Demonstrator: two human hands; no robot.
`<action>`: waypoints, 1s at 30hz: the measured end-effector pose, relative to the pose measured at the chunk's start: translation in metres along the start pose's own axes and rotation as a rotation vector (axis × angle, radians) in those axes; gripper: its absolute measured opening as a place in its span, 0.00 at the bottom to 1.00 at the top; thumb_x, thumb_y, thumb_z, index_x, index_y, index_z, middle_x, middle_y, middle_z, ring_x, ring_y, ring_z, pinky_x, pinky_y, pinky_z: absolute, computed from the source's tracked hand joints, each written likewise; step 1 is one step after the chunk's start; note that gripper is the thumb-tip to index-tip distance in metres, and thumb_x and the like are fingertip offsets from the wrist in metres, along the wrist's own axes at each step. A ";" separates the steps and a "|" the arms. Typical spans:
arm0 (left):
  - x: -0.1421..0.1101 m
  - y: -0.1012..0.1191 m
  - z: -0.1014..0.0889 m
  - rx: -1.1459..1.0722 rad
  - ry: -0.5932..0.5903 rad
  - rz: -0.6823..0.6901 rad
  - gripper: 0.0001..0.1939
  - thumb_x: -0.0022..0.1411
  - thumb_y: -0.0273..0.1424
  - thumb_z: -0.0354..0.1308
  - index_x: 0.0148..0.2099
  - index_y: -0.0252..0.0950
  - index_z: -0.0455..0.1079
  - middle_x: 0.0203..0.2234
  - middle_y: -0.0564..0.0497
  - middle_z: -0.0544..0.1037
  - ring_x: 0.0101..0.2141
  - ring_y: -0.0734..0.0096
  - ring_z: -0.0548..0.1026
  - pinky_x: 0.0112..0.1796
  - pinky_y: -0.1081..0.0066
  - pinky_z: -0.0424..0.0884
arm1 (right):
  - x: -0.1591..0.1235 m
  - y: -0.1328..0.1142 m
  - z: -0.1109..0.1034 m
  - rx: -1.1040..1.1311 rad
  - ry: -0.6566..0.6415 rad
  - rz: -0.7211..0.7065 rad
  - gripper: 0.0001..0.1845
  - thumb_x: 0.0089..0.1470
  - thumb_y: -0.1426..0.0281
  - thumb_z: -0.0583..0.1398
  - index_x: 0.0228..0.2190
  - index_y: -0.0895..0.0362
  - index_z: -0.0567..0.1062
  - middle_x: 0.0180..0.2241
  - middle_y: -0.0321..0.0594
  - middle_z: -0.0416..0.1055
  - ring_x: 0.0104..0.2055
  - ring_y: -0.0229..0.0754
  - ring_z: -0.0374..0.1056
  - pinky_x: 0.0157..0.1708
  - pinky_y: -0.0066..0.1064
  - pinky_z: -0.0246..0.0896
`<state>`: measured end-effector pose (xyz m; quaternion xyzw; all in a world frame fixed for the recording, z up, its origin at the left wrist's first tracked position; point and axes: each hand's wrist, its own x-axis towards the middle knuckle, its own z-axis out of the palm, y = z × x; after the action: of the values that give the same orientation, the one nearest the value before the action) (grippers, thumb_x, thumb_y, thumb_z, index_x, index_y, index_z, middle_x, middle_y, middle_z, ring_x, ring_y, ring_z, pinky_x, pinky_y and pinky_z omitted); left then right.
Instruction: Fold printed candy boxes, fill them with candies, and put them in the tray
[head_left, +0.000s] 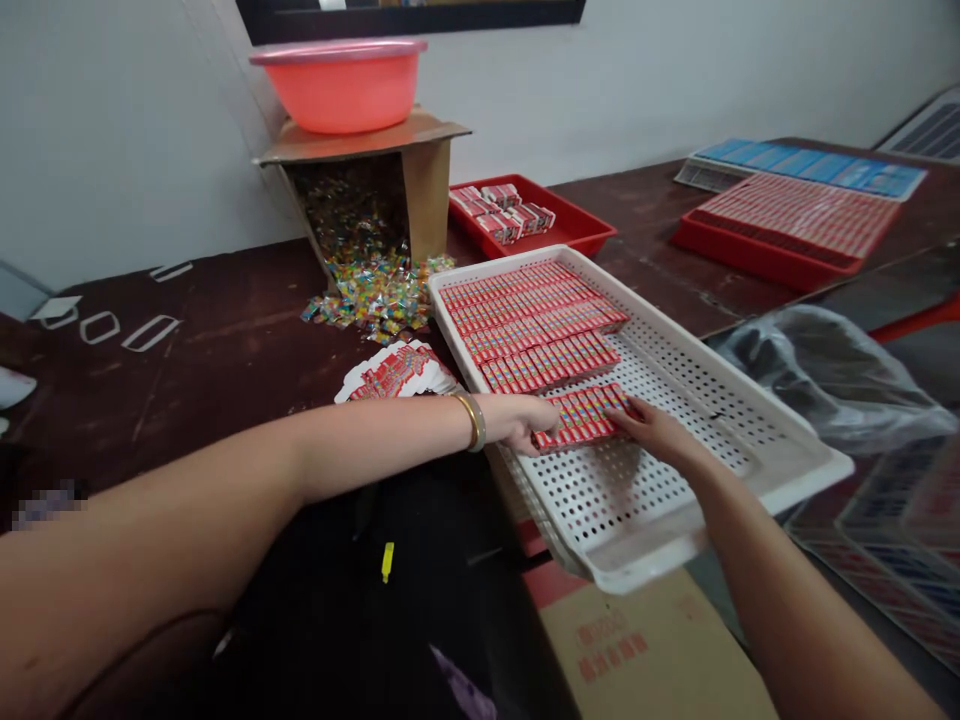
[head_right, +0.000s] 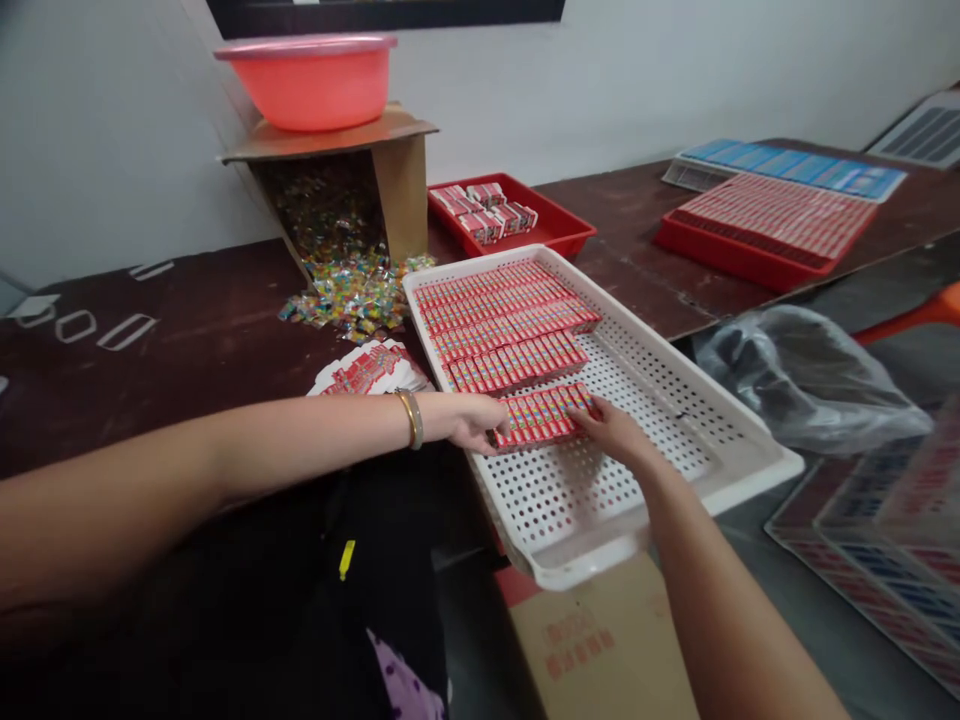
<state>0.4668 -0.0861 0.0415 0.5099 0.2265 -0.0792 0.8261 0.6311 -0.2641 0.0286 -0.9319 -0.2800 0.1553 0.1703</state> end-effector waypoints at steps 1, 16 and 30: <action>0.001 0.005 -0.003 0.029 -0.006 -0.041 0.19 0.40 0.15 0.56 0.37 0.35 0.65 0.43 0.42 0.74 0.44 0.56 0.74 0.42 0.54 0.74 | 0.000 -0.001 0.000 0.002 0.008 -0.001 0.31 0.52 0.51 0.56 0.49 0.61 0.74 0.43 0.51 0.76 0.41 0.52 0.72 0.39 0.37 0.64; -0.079 0.072 -0.022 1.496 -0.039 0.492 0.15 0.63 0.33 0.49 0.50 0.33 0.68 0.44 0.43 0.75 0.47 0.61 0.72 0.50 0.60 0.67 | 0.003 -0.036 0.015 0.019 -0.024 -0.096 0.30 0.53 0.53 0.56 0.50 0.60 0.71 0.44 0.51 0.76 0.42 0.53 0.72 0.40 0.36 0.64; -0.022 -0.017 0.024 1.915 -0.073 0.618 0.36 0.58 0.44 0.53 0.64 0.29 0.55 0.65 0.42 0.57 0.62 0.54 0.54 0.57 0.55 0.54 | 0.008 -0.025 0.021 -0.083 0.061 -0.136 0.24 0.52 0.54 0.57 0.43 0.61 0.69 0.33 0.48 0.72 0.34 0.47 0.68 0.34 0.32 0.60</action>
<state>0.4487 -0.1170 0.0468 0.9929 -0.1001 -0.0255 0.0593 0.6172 -0.2352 0.0185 -0.9213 -0.3437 0.1033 0.1500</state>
